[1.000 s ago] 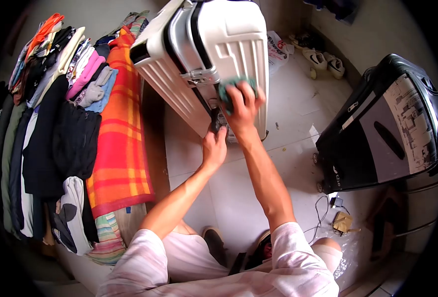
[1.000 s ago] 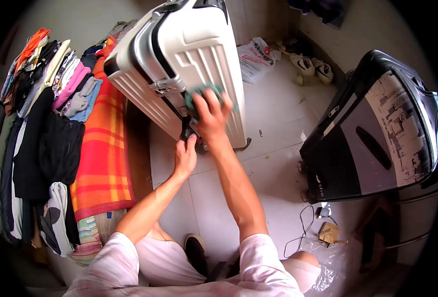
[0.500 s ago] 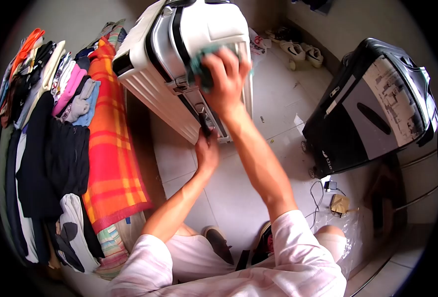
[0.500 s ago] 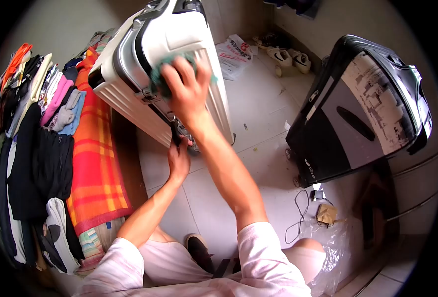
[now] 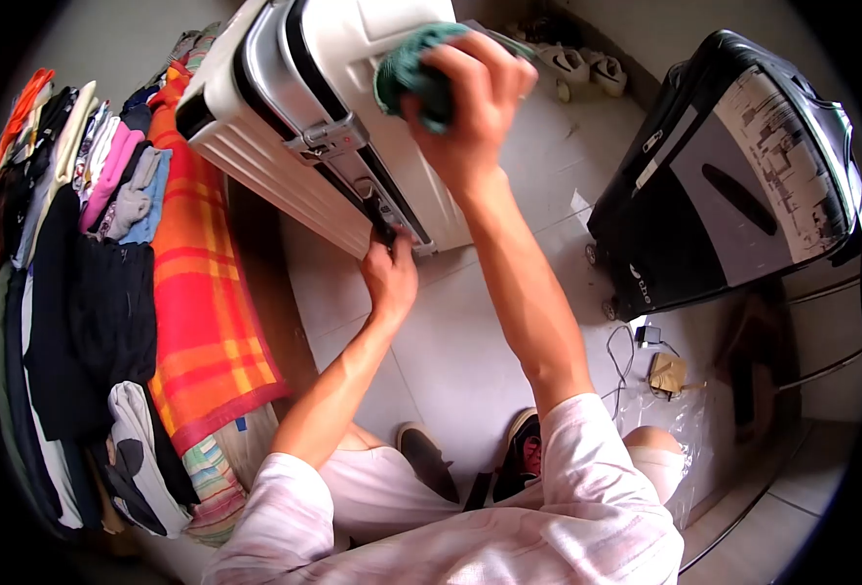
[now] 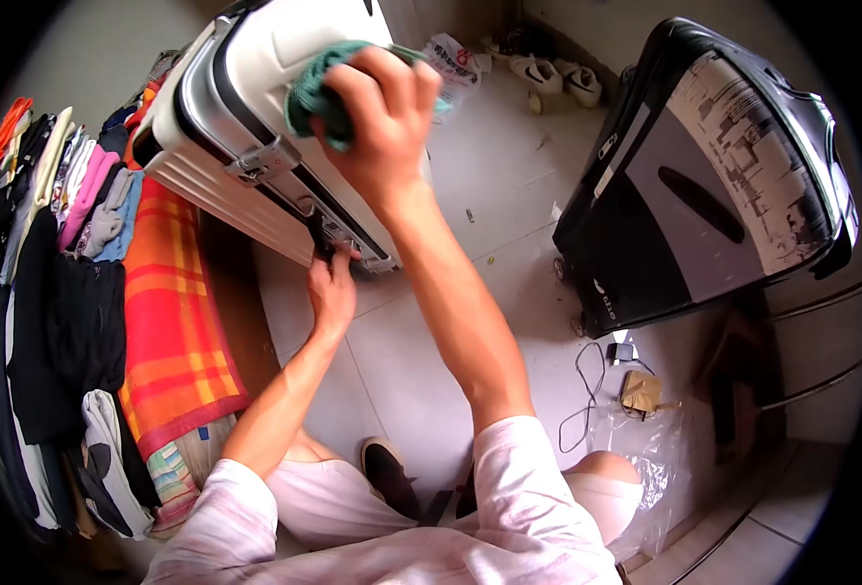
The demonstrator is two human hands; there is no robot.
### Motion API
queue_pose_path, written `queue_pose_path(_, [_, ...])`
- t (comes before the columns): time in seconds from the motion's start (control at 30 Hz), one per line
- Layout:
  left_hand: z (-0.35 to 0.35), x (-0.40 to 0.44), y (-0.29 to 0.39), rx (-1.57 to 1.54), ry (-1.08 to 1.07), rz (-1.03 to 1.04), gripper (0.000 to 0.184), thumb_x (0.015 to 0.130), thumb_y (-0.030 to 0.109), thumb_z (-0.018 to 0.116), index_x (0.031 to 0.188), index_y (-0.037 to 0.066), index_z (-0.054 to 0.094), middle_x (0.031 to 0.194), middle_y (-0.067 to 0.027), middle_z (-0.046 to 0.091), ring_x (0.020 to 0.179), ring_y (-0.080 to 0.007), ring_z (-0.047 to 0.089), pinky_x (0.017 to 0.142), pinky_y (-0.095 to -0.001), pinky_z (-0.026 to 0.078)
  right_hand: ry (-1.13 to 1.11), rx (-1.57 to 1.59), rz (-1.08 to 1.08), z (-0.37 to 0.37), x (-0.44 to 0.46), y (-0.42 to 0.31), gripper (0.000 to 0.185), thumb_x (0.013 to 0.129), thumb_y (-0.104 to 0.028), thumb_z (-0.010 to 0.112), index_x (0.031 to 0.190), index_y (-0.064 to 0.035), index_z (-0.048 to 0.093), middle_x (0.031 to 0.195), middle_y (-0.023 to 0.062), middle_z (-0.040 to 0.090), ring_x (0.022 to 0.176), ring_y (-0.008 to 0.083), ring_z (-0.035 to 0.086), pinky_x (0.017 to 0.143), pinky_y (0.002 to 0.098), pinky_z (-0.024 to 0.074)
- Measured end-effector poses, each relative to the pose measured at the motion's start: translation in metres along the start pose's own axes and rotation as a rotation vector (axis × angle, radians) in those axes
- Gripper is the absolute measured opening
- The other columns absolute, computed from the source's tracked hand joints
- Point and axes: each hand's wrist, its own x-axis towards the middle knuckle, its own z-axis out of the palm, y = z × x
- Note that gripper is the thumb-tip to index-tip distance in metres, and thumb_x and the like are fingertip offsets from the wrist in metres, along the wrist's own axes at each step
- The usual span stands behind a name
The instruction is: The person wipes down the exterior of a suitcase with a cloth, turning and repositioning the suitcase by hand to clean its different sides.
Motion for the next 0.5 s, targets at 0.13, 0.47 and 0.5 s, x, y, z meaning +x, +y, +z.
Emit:
queue_pose_path(0.13, [-0.011,0.007,-0.010,-0.009,-0.055,0.072,0.018,0.097,0.017,0.052,0.098,0.001,0.060,0.086,-0.0064,0.066,0.084,-0.0165,0.061,0.081,-0.0318,0.048,0.006,-0.151,0.144,0.009,-0.120,0.010,0.042,0.062,-0.019,0.080,0.101,-0.0179,0.066,0.113,0.0062,0.057,0.111,0.0314,0.049,0.096,0.0446,0.0380])
queue_pose_path(0.47, [-0.022,0.014,-0.022,-0.365,-0.077,0.131,0.019,0.097,0.010,0.061,0.110,0.000,0.052,0.100,-0.0077,0.063,0.091,-0.0144,0.064,0.083,-0.0282,0.050,0.002,0.172,0.479,-0.018,-0.170,-0.013,0.046,0.062,-0.010,0.080,0.103,-0.0091,0.061,0.106,0.0124,0.059,0.098,0.0334,0.054,0.090,0.0438,0.0417])
queue_pose_path(0.5, [-0.024,0.011,-0.017,-0.307,-0.066,0.173,0.021,0.097,0.009,0.062,0.111,0.000,0.051,0.102,-0.0077,0.061,0.091,-0.0141,0.063,0.082,-0.0276,0.050,-0.003,0.248,0.359,-0.012,-0.130,-0.024,0.045,0.064,-0.011,0.080,0.104,-0.0108,0.061,0.108,0.0106,0.059,0.099,0.0322,0.053,0.090,0.0431,0.0420])
